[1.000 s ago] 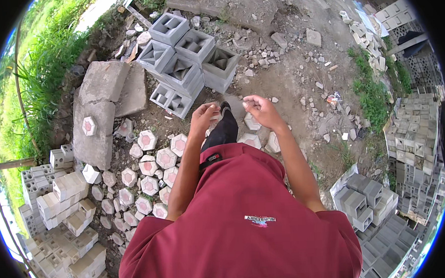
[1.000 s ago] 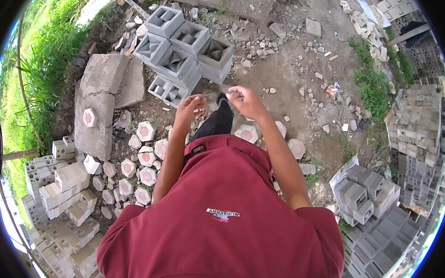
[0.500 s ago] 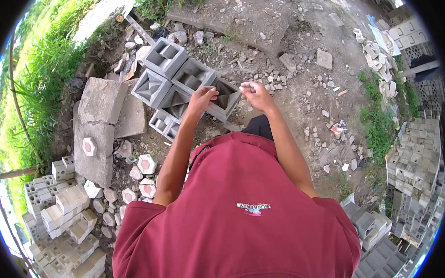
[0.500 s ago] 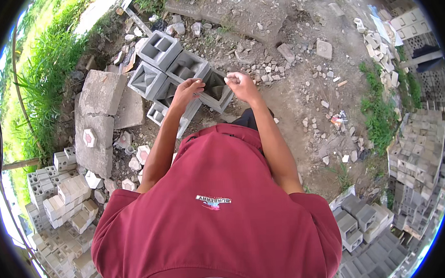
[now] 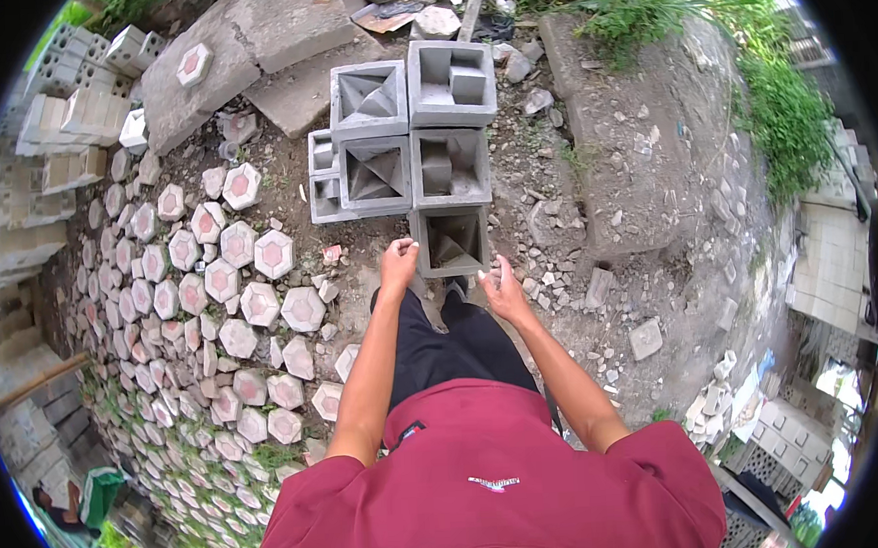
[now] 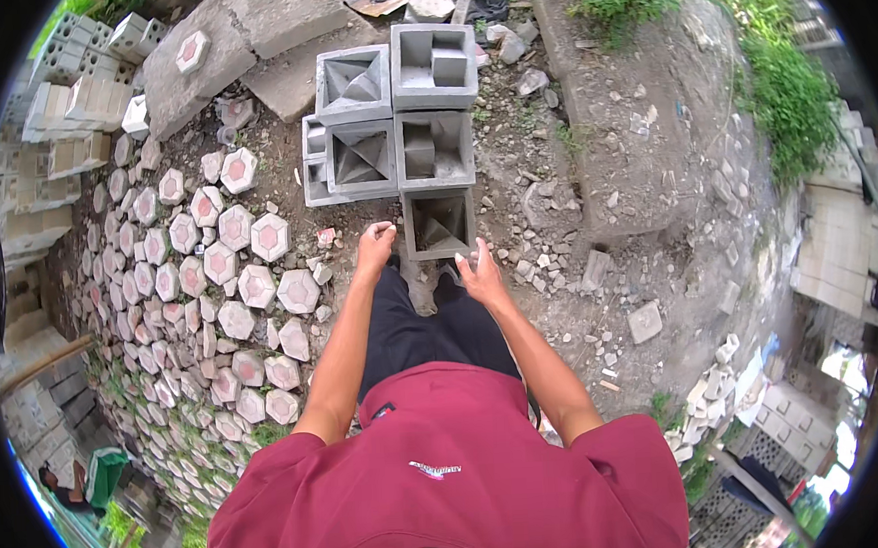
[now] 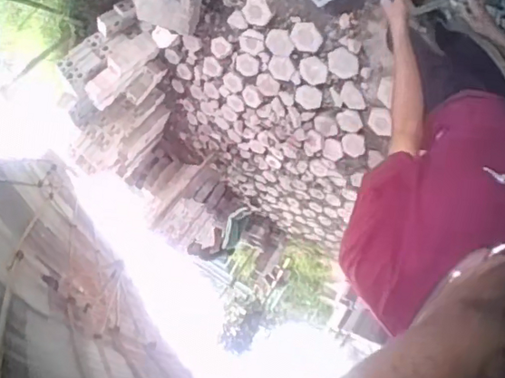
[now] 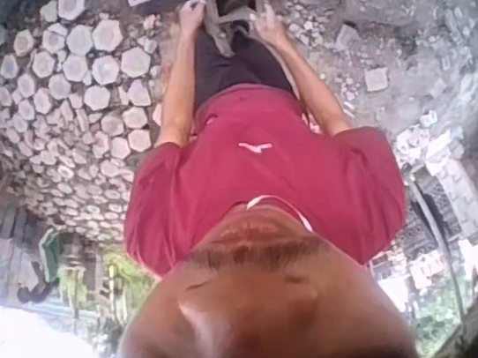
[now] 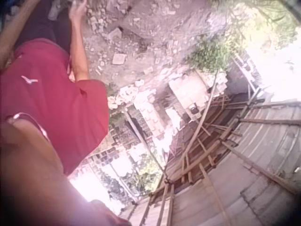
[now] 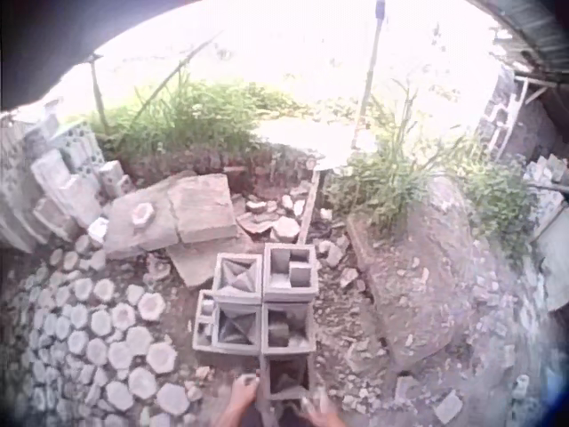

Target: The person organizes concrete breeze blocks by lifting them from a pile and placing them into a designated stack on a stone-covered ground.

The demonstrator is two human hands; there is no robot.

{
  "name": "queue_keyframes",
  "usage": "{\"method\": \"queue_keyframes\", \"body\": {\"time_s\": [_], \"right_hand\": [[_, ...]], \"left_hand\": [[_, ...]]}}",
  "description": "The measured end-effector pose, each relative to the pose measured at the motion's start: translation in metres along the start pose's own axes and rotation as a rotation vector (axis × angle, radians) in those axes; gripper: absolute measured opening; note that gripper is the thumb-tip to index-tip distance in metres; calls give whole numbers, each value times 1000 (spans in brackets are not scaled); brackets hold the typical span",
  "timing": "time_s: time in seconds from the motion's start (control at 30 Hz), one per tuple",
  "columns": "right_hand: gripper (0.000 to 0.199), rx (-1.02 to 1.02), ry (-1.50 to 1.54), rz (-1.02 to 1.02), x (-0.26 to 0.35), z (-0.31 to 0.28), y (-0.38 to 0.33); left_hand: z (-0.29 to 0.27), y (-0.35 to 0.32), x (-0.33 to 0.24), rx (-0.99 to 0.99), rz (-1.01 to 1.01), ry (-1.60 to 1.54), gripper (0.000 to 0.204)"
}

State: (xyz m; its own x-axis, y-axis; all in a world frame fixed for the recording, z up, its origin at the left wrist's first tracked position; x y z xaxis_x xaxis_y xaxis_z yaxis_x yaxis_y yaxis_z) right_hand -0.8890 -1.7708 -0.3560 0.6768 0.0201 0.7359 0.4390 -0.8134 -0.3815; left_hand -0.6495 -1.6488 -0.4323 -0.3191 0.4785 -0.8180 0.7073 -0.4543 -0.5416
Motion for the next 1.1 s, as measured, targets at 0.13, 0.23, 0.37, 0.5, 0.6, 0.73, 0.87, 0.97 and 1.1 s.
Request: {"method": "queue_keyframes", "body": {"time_s": [0.13,0.23,0.37,0.5,0.6,0.73,0.87,0.97,1.1], "right_hand": [[100,102,-194,-72,-61,39,57],[102,52,-189,-26,-109,62,112],[104,6,-111,103,-165,93,165],[84,-86,-11,94,-165,98,187],[59,-238,67,34,-173,89,187],[50,-60,267,102,-197,101,199],[47,-16,181,74,-193,100,199],[45,-11,192,11,-179,100,194],[42,-27,207,-40,-141,64,149]], "left_hand": [[11,21,77,-121,-85,400,58],[31,43,118,-119,-111,507,65],[69,86,126,-128,76,518,85],[93,104,147,-108,160,404,88],[118,107,177,88,-67,-77,87],[121,115,190,106,14,-16,85],[118,119,196,103,13,12,87],[106,92,180,38,35,18,86],[97,36,129,67,-3,-141,83]]}}
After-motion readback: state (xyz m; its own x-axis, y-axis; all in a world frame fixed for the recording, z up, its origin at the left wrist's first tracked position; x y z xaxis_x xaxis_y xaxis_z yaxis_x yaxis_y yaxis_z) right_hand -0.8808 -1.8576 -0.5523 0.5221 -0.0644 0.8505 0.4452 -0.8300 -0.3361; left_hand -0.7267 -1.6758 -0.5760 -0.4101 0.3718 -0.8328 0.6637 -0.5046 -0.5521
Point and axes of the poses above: each hand's wrist, its own y-axis towards the middle knuckle, its own z-axis out of the palm, x = y × z, the point moved 10 cm from there along y, towards the middle knuckle, and after that the axes turned 7 degrees about -x, right-handed, at the moved point
